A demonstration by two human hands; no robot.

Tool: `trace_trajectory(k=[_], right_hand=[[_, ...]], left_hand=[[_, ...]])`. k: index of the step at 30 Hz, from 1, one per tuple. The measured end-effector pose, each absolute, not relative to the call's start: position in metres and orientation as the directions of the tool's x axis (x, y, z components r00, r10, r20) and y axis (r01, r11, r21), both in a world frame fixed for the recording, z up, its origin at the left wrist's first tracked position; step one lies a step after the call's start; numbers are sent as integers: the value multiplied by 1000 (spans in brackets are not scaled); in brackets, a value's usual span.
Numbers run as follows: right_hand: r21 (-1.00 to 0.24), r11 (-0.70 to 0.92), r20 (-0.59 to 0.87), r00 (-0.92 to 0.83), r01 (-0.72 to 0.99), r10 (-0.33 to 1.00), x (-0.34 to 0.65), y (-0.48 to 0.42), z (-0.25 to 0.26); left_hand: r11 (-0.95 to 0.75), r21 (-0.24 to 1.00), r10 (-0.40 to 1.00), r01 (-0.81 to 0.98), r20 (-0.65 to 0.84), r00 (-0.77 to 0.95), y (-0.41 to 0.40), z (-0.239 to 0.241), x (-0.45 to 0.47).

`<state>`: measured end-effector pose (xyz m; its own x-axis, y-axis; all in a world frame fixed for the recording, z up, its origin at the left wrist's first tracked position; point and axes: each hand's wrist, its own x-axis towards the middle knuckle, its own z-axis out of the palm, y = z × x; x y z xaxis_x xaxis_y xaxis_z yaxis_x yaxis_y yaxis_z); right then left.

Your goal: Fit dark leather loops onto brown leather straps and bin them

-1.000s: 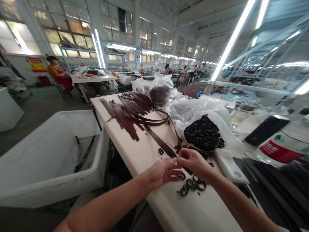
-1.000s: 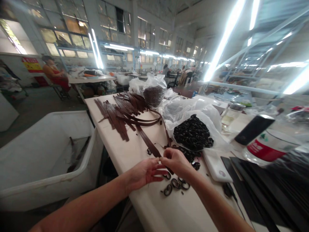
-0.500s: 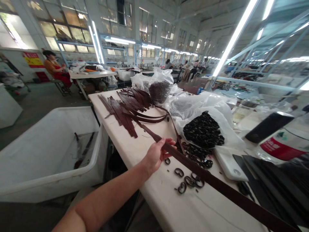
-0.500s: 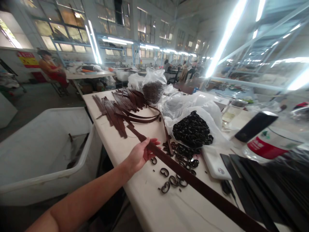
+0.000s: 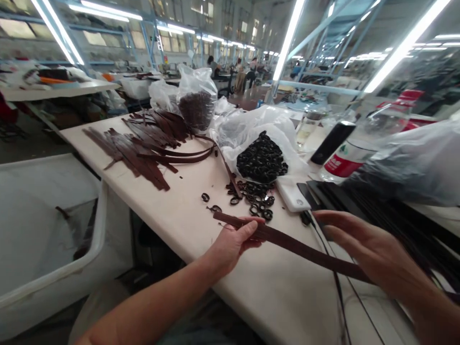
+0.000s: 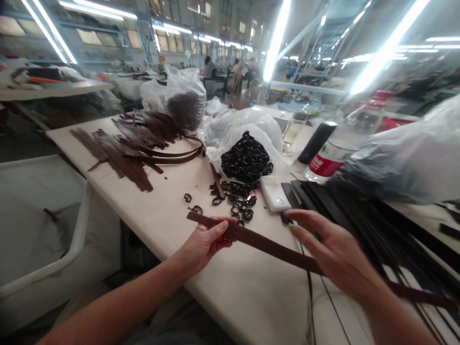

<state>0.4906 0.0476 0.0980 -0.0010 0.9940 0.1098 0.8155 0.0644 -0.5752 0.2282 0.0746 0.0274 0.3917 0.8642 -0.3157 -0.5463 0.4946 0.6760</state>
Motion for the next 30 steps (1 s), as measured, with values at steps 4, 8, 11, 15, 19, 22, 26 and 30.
trace_trajectory(k=[4,8,11,15,19,22,26,30], right_hand=[[-729,138,-130,-334,671,934,421,75,80],[-817,92,-157,-373,570,915,404,82,67],[-817,85,-138,-336,571,932,417,82,62],[-793,114,-133,-352,599,926,423,84,64],[-758,174,-50,-321,629,946,409,82,65],[-754,274,170,-225,597,959,394,75,58],[-692,450,394,-228,564,891,383,66,41],[-669,493,452,-221,556,864,383,64,33]], left_hand=[[477,713,869,-514,-297,395,72,28,225],[404,822,890,-401,-253,378,76,30,199],[298,895,943,-332,-223,246,85,32,175],[167,970,982,-178,-146,122,100,34,156],[184,978,975,-97,-169,143,104,37,162],[219,968,965,-127,-195,174,97,37,177],[260,956,940,-138,-218,262,84,32,199],[272,942,942,-197,-219,255,79,29,209]])
